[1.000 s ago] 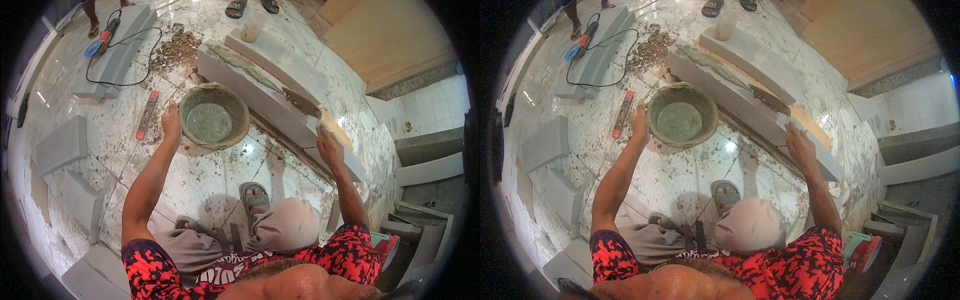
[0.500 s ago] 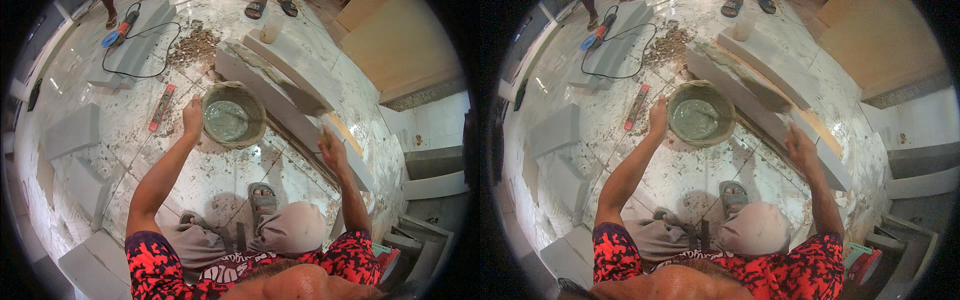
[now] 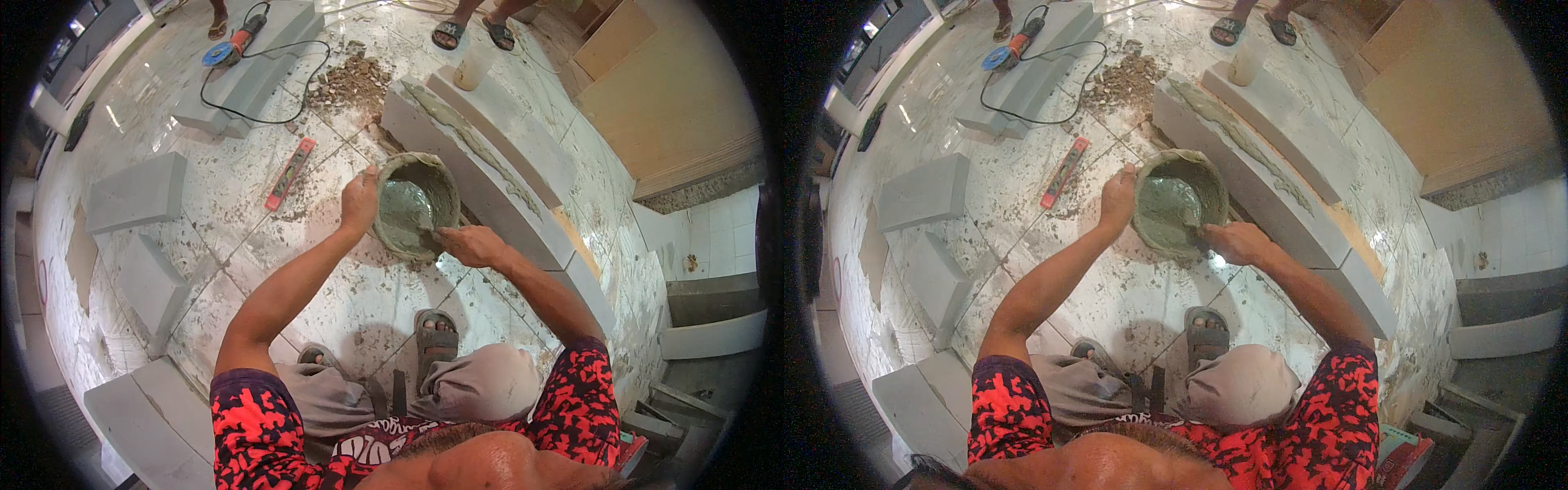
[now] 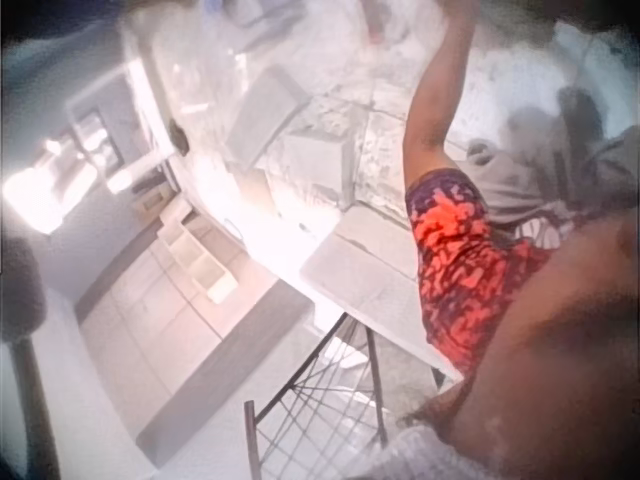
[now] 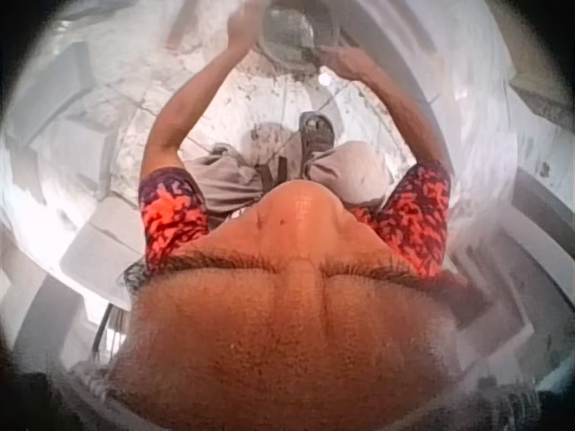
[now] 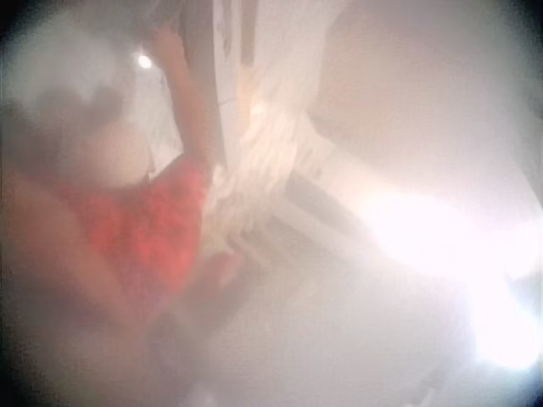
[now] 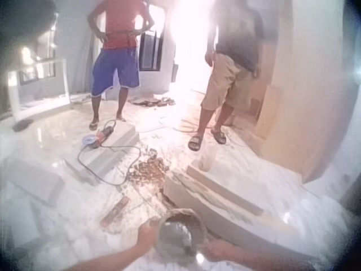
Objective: The person lays bricks along a line, applying mortar with a trowel, positioning the bricks by hand, and tapping them into place using a mallet.
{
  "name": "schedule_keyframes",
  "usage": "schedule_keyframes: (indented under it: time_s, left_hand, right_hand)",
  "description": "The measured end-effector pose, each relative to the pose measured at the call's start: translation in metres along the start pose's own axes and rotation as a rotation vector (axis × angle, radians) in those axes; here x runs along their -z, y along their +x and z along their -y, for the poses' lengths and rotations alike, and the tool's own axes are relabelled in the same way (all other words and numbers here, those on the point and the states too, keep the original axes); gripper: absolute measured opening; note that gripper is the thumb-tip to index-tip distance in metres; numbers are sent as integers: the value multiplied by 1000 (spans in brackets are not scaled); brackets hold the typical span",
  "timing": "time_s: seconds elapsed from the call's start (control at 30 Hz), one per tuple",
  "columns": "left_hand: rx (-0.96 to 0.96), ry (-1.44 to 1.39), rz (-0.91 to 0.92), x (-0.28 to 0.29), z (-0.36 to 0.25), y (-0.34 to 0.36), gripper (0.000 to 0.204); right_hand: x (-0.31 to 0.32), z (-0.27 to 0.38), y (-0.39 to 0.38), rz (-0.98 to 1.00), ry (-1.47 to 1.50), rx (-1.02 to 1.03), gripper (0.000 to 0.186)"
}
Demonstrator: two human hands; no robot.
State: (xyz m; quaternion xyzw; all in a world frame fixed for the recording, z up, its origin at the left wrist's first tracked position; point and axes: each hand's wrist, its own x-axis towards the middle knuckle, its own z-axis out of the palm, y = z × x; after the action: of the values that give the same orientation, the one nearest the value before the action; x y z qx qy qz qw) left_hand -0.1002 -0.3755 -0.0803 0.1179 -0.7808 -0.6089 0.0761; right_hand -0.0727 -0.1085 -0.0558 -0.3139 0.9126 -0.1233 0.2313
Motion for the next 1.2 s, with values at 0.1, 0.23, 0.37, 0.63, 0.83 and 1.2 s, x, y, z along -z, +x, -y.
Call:
schedule_keyframes:
  time_s: [0.1,0.23,0.37,0.63,0.83,1.2]
  left_hand:
    - [-87,-18,-6,-8,-2,0,63]
    - [-13,37,22,0,8,9,65]
    - [32,14,-11,-6,3,15,62]
    - [82,-34,8,15,14,19,57]
    - [92,-126,38,18,2,13,55]
    - [113,-90,86,20,0,12,57]
  right_hand:
    - [23,-7,1,31,177,22,48]
    - [67,3,-14,339,768,-353,43]
    - [55,-27,-53,310,1127,-438,51]
    - [72,-22,-157,-247,1058,-540,44]
    - [74,-51,-252,-509,279,-832,49]
    - [70,-47,-181,-518,-324,-686,39]
